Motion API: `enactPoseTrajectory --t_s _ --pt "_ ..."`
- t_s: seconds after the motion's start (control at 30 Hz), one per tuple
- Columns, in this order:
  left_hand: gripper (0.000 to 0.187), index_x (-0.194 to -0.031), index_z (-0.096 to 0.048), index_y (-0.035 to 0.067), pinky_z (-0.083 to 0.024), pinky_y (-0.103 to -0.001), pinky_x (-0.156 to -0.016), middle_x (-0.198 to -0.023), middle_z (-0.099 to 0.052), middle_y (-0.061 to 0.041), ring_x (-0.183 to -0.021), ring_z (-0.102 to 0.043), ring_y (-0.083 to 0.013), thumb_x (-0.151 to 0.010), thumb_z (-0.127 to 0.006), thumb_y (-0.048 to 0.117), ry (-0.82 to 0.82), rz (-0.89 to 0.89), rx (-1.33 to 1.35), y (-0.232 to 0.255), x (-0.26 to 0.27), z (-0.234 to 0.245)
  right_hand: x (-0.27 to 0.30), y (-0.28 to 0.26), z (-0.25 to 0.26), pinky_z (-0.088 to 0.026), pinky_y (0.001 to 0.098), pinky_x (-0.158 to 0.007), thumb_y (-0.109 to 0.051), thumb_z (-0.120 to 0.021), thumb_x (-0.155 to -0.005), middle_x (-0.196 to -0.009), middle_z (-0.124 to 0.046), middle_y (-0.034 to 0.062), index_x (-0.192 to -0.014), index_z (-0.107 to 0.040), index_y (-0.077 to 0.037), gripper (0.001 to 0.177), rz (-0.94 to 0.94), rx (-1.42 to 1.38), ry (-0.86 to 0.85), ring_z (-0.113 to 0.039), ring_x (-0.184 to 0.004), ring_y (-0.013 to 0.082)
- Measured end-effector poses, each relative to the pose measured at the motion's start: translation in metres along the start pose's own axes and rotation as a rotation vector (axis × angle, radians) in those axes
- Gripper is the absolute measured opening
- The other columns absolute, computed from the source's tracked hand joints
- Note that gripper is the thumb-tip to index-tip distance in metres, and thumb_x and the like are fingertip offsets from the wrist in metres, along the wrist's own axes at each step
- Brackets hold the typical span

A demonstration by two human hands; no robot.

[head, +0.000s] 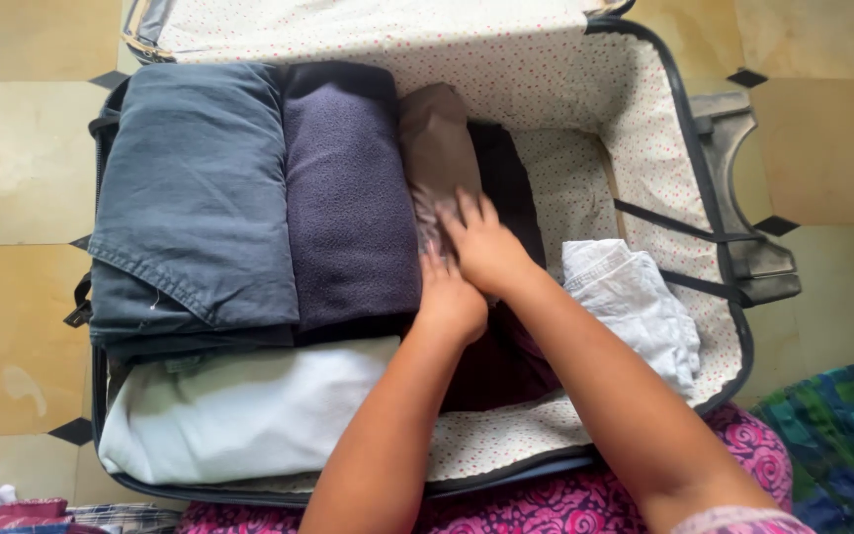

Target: Packing various items of clothing into a suitcase by rolling or folding them.

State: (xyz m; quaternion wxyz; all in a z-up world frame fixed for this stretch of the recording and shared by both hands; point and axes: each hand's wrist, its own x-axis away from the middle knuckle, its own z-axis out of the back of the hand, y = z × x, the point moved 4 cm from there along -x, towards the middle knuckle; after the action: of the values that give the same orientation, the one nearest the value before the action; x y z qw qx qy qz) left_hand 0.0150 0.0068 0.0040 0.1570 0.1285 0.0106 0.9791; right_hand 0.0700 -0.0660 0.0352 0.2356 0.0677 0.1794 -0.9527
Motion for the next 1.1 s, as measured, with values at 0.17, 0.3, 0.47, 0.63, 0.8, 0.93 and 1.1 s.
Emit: enactPoseTrajectory --t_s 0.17,0.3,0.47,0.63,0.8,0.93,1.1 --pt "0.067 -0.129 -0.069 0.013 -0.033 -0.054 -0.117 -0.138 -0.061 -0.020 -0.134 -0.052 -0.0411 -0.087 -0.060 0.064 -0.532 -0.347 0.286 0.000 0.064 0.071 0.046 -0.024 0.022 -0.053 0.0458 -0.091 -0.019 -0.069 -0.078 -0.142 -0.056 0.0183 -0.143 -0.057 -0.019 0.066 0.060 -0.108 -0.543 -0.065 -0.110 0.0403" --pt "0.049 -0.110 -0.080 0.018 -0.037 -0.055 -0.109 -0.122 -0.071 -0.016 -0.124 -0.057 -0.0399 -0.085 -0.062 0.056 -0.326 -0.350 0.309 0.006 0.098 0.067 0.070 -0.052 0.049 -0.058 0.0401 -0.084 -0.023 -0.062 -0.092 -0.108 -0.075 0.0167 -0.136 -0.067 -0.022 0.045 -0.183 -0.250 -0.490 -0.073 -0.092 0.0327" --pt "0.023 -0.096 -0.080 0.005 -0.044 -0.044 -0.104 -0.109 -0.075 -0.013 -0.126 -0.060 -0.0302 -0.090 -0.061 0.016 0.286 -0.174 0.161 -0.008 0.123 0.079 0.074 -0.087 0.091 -0.058 0.0413 -0.077 -0.013 -0.066 -0.093 -0.103 -0.075 0.0139 -0.113 -0.073 -0.012 0.021 0.001 -0.357 0.252 -0.072 -0.091 0.0327" --pt "0.025 -0.097 -0.078 0.001 -0.038 -0.043 -0.110 -0.117 -0.073 -0.014 -0.133 -0.056 -0.0288 -0.082 -0.062 0.014 0.693 -0.071 0.152 -0.023 0.132 0.067 0.093 -0.111 0.091 -0.057 0.0431 -0.075 -0.009 -0.065 -0.089 -0.100 -0.073 0.0144 -0.123 -0.068 -0.009 0.034 0.118 -0.210 0.162 -0.071 -0.088 0.0340" --pt "0.022 -0.098 -0.076 0.002 -0.035 -0.047 -0.115 -0.125 -0.070 -0.014 -0.134 -0.055 -0.0309 -0.085 -0.062 0.014 0.844 0.009 0.153 -0.016 0.154 0.094 0.103 -0.120 0.108 -0.057 0.0416 -0.075 -0.010 -0.065 -0.090 -0.105 -0.074 0.0136 -0.125 -0.067 -0.008 0.035 0.190 -0.229 0.214 -0.072 -0.089 0.0330" --pt "0.015 -0.094 -0.075 0.006 -0.035 -0.051 -0.116 -0.127 -0.070 -0.012 -0.132 -0.055 -0.0334 -0.086 -0.064 0.014 0.951 0.031 0.215 -0.021 0.160 0.104 0.102 -0.125 0.117 -0.057 0.0407 -0.077 -0.009 -0.065 -0.093 -0.102 -0.072 0.0121 -0.123 -0.067 -0.006 0.031 0.215 -0.184 0.299 -0.071 -0.090 0.0319" --pt "0.015 -0.097 -0.075 0.007 -0.037 -0.051 -0.116 -0.123 -0.071 -0.010 -0.129 -0.059 -0.0326 -0.087 -0.066 0.013 0.976 0.020 0.244 -0.017 0.158 0.103 0.103 -0.127 0.131 -0.057 0.0390 -0.081 -0.009 -0.065 -0.088 -0.102 -0.072 0.0094 -0.111 -0.070 -0.007 0.024 0.235 -0.092 0.407 -0.070 -0.095 0.0299"
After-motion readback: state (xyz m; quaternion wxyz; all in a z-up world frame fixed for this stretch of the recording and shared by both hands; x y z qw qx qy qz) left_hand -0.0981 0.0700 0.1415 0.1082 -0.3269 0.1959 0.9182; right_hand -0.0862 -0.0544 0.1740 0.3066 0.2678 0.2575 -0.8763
